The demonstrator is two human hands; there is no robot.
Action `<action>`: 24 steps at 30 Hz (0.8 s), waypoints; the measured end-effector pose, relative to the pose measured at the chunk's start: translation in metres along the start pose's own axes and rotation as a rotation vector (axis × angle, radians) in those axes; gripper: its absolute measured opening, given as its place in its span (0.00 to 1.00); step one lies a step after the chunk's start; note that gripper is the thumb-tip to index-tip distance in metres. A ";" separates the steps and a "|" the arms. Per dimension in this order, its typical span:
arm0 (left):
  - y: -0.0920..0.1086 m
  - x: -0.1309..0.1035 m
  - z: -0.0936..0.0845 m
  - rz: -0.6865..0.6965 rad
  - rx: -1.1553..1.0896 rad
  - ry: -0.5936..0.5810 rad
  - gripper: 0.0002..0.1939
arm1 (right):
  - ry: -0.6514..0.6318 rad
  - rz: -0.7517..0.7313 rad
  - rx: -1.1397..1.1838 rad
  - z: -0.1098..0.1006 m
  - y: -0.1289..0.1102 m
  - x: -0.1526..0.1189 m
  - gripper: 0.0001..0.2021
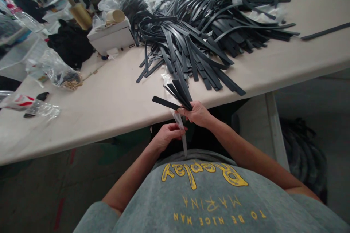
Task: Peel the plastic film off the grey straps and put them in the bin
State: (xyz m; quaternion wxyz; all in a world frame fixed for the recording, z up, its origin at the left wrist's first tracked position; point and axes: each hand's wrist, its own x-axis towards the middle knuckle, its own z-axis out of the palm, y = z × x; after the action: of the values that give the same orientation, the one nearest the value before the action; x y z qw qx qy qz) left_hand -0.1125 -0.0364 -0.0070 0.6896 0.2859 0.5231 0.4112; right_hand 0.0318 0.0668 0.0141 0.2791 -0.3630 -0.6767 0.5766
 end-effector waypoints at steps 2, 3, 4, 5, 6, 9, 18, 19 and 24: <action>0.001 0.000 0.002 0.022 0.045 -0.010 0.16 | -0.005 0.003 0.006 0.001 0.002 -0.002 0.17; 0.001 0.000 0.003 0.034 0.058 -0.011 0.15 | -0.004 0.003 0.006 0.001 0.002 -0.003 0.17; 0.001 0.000 0.004 0.045 0.063 -0.010 0.15 | -0.004 0.002 0.006 0.001 0.002 -0.004 0.17; 0.001 0.000 0.005 0.055 0.064 -0.005 0.15 | -0.002 0.003 0.007 0.000 0.002 -0.005 0.17; 0.001 0.000 0.006 0.067 0.063 0.004 0.16 | 0.002 0.007 0.011 0.000 0.002 -0.006 0.17; -0.002 0.002 0.007 0.096 0.065 0.043 0.18 | 0.015 0.019 0.025 -0.002 0.001 -0.007 0.17; -0.007 0.001 0.017 0.013 -0.142 0.120 0.25 | 0.054 0.010 0.065 -0.005 0.004 -0.009 0.18; -0.007 -0.001 0.019 -0.023 -0.180 0.106 0.23 | 0.057 0.010 0.067 -0.005 0.005 -0.009 0.18; -0.008 -0.016 0.023 -0.098 -0.191 0.040 0.19 | 0.055 0.005 0.095 -0.004 0.008 -0.010 0.18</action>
State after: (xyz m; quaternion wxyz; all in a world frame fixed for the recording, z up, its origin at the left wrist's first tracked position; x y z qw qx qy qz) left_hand -0.0899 -0.0531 0.0011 0.7225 0.1846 0.5083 0.4307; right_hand 0.0425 0.0615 0.0079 0.3131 -0.3670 -0.6396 0.5985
